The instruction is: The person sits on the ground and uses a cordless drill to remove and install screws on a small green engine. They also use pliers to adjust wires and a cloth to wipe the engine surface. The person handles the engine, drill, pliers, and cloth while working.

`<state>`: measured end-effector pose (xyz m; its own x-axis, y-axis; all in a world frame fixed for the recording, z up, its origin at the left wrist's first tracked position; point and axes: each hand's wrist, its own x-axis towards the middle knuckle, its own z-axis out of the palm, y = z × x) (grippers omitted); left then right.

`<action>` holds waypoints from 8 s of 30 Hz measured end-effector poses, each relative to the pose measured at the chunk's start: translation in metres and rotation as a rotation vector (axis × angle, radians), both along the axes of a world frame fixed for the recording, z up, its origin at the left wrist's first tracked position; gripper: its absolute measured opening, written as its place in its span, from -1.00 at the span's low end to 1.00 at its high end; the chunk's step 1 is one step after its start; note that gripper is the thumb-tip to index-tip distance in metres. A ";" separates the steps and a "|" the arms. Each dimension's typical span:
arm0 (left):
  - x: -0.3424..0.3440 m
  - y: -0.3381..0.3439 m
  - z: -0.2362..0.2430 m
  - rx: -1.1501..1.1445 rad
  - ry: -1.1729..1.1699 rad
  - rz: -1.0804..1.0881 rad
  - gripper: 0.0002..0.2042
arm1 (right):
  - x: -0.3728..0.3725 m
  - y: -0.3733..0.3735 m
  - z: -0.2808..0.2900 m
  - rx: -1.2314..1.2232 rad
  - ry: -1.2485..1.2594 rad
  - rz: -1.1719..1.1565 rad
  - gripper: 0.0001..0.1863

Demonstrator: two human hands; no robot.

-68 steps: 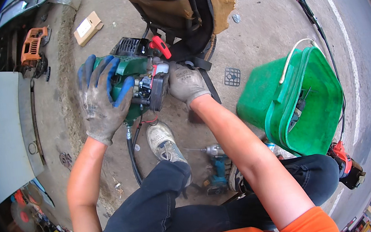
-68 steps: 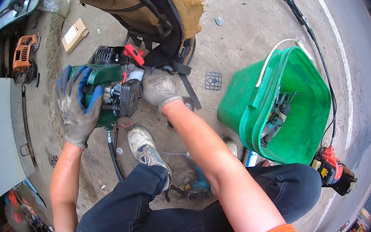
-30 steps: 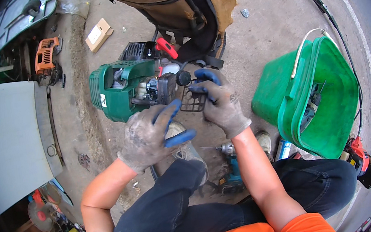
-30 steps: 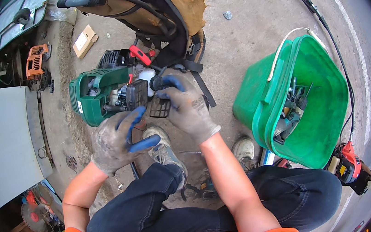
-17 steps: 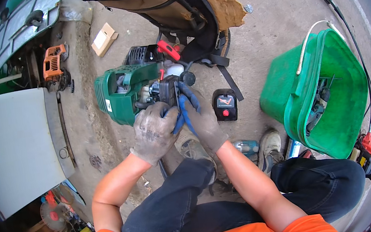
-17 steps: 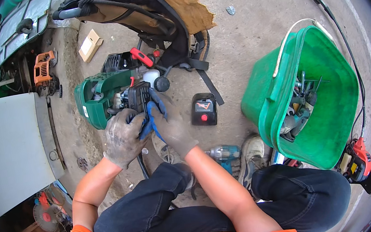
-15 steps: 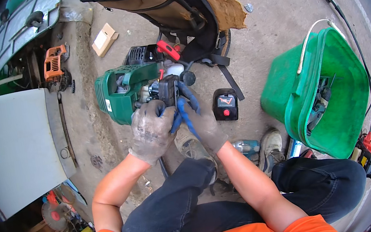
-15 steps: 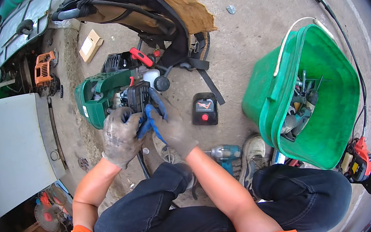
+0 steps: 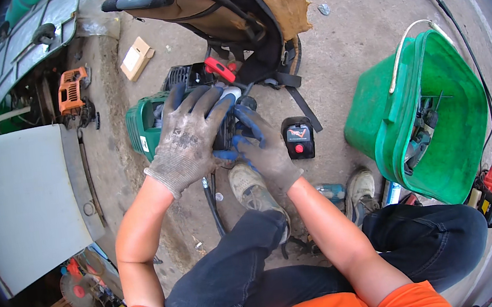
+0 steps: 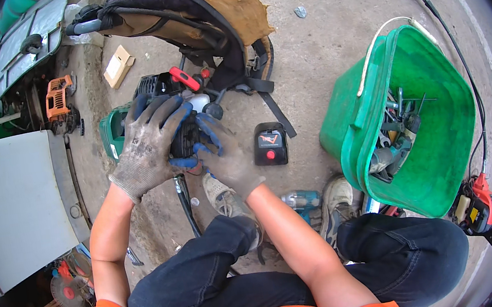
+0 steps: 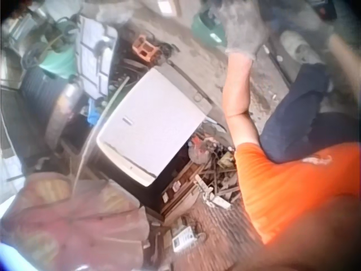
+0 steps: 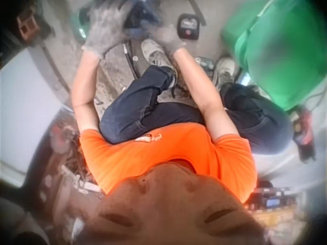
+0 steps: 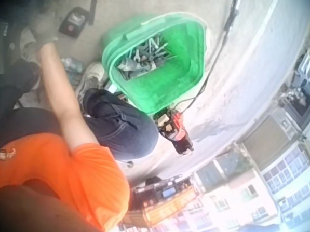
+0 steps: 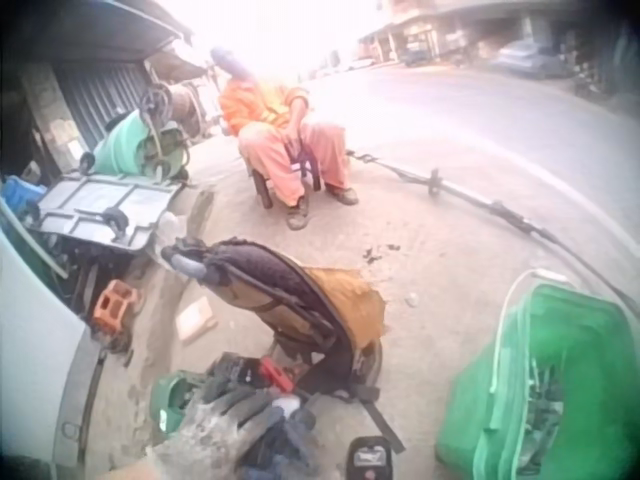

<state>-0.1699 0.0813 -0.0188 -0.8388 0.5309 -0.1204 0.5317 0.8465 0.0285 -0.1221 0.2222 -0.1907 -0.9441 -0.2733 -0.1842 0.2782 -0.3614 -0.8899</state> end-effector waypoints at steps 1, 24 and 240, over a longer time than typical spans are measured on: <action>0.001 -0.001 -0.002 0.010 0.008 0.001 -0.08 | -0.001 0.002 0.001 0.043 0.007 0.018 -0.32; 0.014 -0.005 -0.018 -0.093 0.120 0.124 -0.10 | 0.001 0.024 0.029 0.125 -0.330 -0.139 -0.29; 0.032 -0.028 -0.031 -0.001 0.246 0.053 0.22 | -0.001 -0.013 0.010 0.012 -0.147 -0.139 -0.60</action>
